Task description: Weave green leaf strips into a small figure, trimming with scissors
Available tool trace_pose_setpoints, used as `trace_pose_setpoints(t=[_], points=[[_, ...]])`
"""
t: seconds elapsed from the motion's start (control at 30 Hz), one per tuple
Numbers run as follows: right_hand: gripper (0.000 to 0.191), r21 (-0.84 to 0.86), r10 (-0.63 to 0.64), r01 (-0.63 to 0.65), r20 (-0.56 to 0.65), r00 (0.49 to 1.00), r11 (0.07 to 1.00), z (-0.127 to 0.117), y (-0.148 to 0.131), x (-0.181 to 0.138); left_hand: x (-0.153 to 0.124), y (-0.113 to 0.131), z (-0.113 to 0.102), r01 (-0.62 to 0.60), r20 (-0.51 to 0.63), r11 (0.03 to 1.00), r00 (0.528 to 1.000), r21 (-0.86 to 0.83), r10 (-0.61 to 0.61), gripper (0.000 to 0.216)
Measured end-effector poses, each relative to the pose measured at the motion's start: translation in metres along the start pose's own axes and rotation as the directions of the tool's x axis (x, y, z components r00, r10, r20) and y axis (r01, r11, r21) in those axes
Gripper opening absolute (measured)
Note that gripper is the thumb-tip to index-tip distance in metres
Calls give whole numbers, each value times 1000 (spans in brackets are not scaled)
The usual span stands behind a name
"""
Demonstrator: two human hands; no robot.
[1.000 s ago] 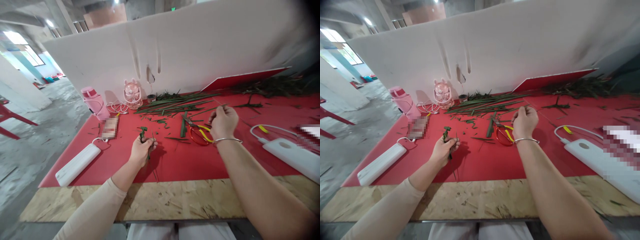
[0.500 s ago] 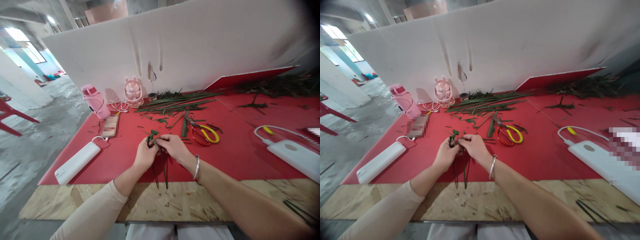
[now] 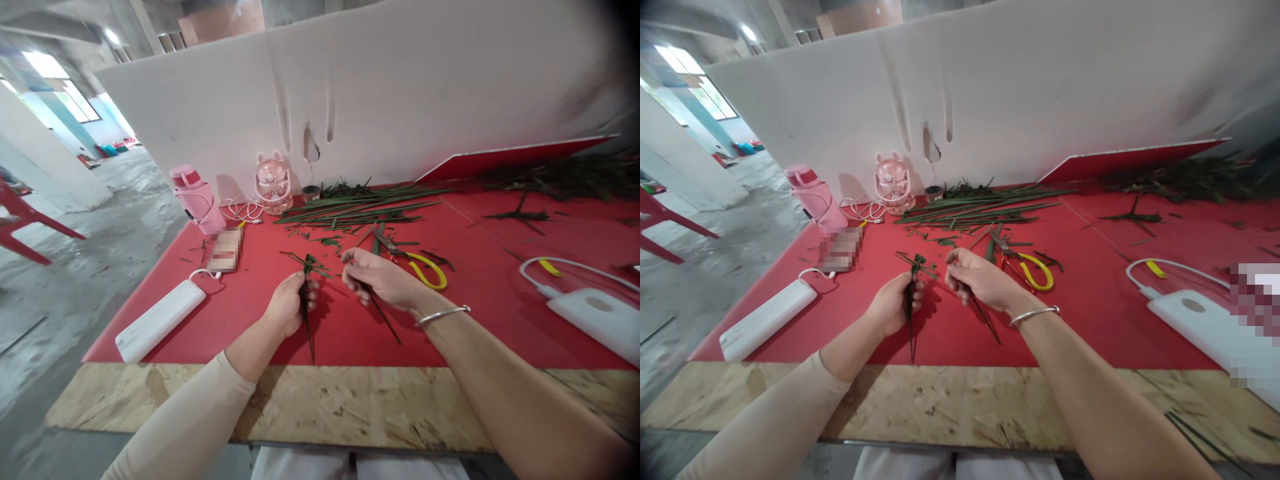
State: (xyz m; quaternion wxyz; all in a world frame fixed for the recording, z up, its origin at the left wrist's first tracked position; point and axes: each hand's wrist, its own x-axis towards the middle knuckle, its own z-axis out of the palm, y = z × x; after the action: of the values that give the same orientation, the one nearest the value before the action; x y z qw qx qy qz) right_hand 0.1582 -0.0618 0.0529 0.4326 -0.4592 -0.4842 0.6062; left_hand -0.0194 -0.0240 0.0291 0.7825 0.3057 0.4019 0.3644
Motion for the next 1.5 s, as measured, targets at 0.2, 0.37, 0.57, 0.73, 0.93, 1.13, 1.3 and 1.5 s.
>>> trace_pose_setpoints(t=[0.2,0.37,0.57,0.73,0.93,1.13,1.3,1.5], points=[[22,-307,-6,7,4,1000,952,20,5,-1,-2,-5,3,-152,-47,986,987,70,155,17],[21,-460,-302,237,-71,951,855,43,15,3,-4,-7,6,-156,-88,988,984,-2,155,16],[13,-486,-340,211,-193,921,848,48,19,5,-7,-11,9,-134,-56,991,989,14,135,7],[17,-644,-415,124,-323,850,755,48,20,6,-10,-16,13,-166,-14,979,986,121,168,17],[16,-754,-461,39,-359,812,656,48,19,5,-11,-18,12,-171,4,967,985,187,173,20],[18,-787,-478,-12,-387,789,617,49,19,5,-13,-17,12,-184,-16,969,982,167,189,21],[18,-805,-487,-33,-390,782,592,51,18,4,-12,-19,10,-189,5,974,982,128,190,30],[20,-813,-501,-30,-388,773,582,52,19,3,-13,-18,12,-195,-2,969,980,148,198,22]])
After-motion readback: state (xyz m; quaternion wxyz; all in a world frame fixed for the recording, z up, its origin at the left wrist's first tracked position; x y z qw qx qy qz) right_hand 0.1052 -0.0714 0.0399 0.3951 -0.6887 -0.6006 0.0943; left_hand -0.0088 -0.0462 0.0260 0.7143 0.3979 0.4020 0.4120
